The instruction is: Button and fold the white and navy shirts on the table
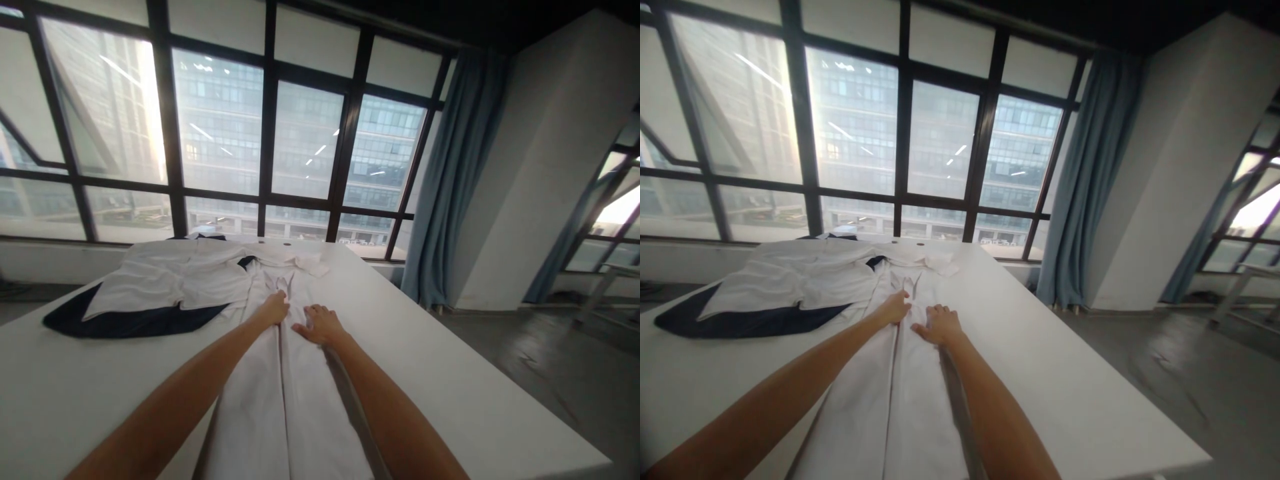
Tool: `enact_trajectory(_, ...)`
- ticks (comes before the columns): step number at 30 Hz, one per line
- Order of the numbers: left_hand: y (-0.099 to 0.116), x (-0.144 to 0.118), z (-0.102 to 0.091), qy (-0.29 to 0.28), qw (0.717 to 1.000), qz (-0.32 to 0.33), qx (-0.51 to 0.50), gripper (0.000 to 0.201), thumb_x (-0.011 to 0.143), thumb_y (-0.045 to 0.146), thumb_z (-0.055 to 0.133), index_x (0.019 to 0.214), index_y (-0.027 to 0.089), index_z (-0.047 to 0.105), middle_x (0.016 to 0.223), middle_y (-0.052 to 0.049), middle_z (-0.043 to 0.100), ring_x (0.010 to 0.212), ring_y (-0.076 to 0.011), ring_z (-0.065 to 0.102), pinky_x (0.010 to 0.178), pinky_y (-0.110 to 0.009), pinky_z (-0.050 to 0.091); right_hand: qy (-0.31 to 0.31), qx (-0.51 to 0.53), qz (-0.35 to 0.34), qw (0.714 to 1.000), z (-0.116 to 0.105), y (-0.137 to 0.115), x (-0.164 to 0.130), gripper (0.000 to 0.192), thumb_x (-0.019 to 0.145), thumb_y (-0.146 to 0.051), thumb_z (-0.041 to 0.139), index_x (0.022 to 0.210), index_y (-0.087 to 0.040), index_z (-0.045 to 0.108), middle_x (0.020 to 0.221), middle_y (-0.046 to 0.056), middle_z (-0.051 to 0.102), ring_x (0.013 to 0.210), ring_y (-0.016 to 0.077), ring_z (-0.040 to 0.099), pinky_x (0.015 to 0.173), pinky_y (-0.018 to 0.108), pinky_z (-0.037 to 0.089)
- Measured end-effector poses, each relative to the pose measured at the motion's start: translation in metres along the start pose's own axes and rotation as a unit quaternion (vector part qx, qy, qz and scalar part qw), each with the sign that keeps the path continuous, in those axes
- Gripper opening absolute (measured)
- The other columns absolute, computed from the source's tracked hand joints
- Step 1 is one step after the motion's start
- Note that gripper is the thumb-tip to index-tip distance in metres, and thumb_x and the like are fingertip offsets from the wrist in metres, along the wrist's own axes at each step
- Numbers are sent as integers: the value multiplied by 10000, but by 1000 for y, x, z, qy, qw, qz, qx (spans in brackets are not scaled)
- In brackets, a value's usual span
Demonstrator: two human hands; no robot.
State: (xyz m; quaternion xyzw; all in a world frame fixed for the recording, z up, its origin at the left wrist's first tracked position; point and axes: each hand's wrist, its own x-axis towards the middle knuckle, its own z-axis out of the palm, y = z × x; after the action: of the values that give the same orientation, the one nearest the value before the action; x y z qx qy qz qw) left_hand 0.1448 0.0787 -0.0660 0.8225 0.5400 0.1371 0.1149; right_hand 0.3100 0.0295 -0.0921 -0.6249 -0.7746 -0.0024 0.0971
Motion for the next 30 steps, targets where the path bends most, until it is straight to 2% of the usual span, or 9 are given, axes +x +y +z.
enact_trajectory(2, 8, -18, -2, 37, 999, 9, 29, 422, 918, 206, 421, 1331, 114, 433, 1292, -202, 526, 1227, -318, 478, 974, -447, 394, 3, -9, -11, 1000, 0, -2, -1, 769, 845, -703, 359, 1371, -148, 438, 1417, 194, 422, 1277, 338, 396, 1027, 506, 289)
enact_trajectory(5, 15, -55, 2, 48, 991, 99, 76, 432, 948, 334, 355, 1317, 138, 464, 1338, -184, 507, 1280, -316, 419, 1028, -463, 335, -13, -11, -31, 999, 0, -5, -2, 626, 944, -535, 253, 1439, -166, 354, 1527, 141, 270, 1387, 281, 250, 1100, 498, 183)
enact_trajectory(8, 9, -93, 13, -24, 978, 190, 81, 596, 941, 530, 298, 1392, 155, 403, 1480, -154, 371, 1379, -305, 287, 1104, -474, 224, -83, -4, -46, 995, 3, -7, -1, 598, 957, -461, 238, 1477, -169, 283, 1560, 115, 178, 1427, 266, 146, 1110, 529, 137)
enact_trajectory(11, -4, -115, 23, -88, 974, 202, 58, 700, 930, 617, 216, 1475, 180, 275, 1557, -115, 199, 1439, -275, 122, 1140, -479, 129, -87, 10, -32, 996, 5, -7, 8, 567, 968, -417, 205, 1475, -178, 293, 1561, 100, 181, 1436, 240, 121, 1117, 526, 119)
enact_trajectory(14, -11, -121, 26, -98, 974, 199, 46, 733, 920, 650, 177, 1490, 194, 246, 1563, -109, 158, 1444, -257, 87, 1151, -470, 97, -58, 5, -13, 998, 10, -5, 29, 555, 969, -377, 207, 1478, -169, 284, 1560, 101, 180, 1438, 207, 118, 1132, 486, 107)
enact_trajectory(16, -12, -121, 26, -95, 974, 201, 46, 737, 917, 654, 179, 1492, 199, 245, 1564, -107, 149, 1444, -260, 78, 1153, -474, 96, -64, 0, -15, 998, 14, -5, 50, 579, 962, -388, 235, 1492, -154, 246, 1567, 100, 148, 1441, 204, 101, 1136, 481, 99)
enact_trajectory(20, -8, -122, 20, -94, 975, 198, 40, 720, 920, 641, 193, 1493, 209, 252, 1564, -97, 147, 1444, -265, 69, 1158, -483, 103, -80, 3, -7, 997, 23, -3, 99, 582, 961, -368, 219, 1507, -168, 194, 1576, 72, 101, 1443, 192, 83, 1138, 484, 94)
enact_trajectory(25, -6, -121, 13, -117, 974, 191, 23, 739, 916, 634, 204, 1501, 183, 234, 1565, -105, 104, 1442, -282, 36, 1164, -509, 84, -80, -8, 37, 996, 36, 5, 160, 586, 968, -402, 189, 1505, -168, 199, 1576, 89, 101, 1443, 198, 80, 1134, 493, 82)
enact_trajectory(30, -16, -106, 16, -108, 974, 197, 12, 731, 911, 634, 229, 1502, 204, 231, 1566, -94, 119, 1443, -276, 59, 1168, -500, 96, -78, -13, 83, 993, 48, 14, 193, 604, 962, -417, 217, 1500, -142, 205, 1568, 124, 130, 1435, 222, 119, 1121, 522, 98)
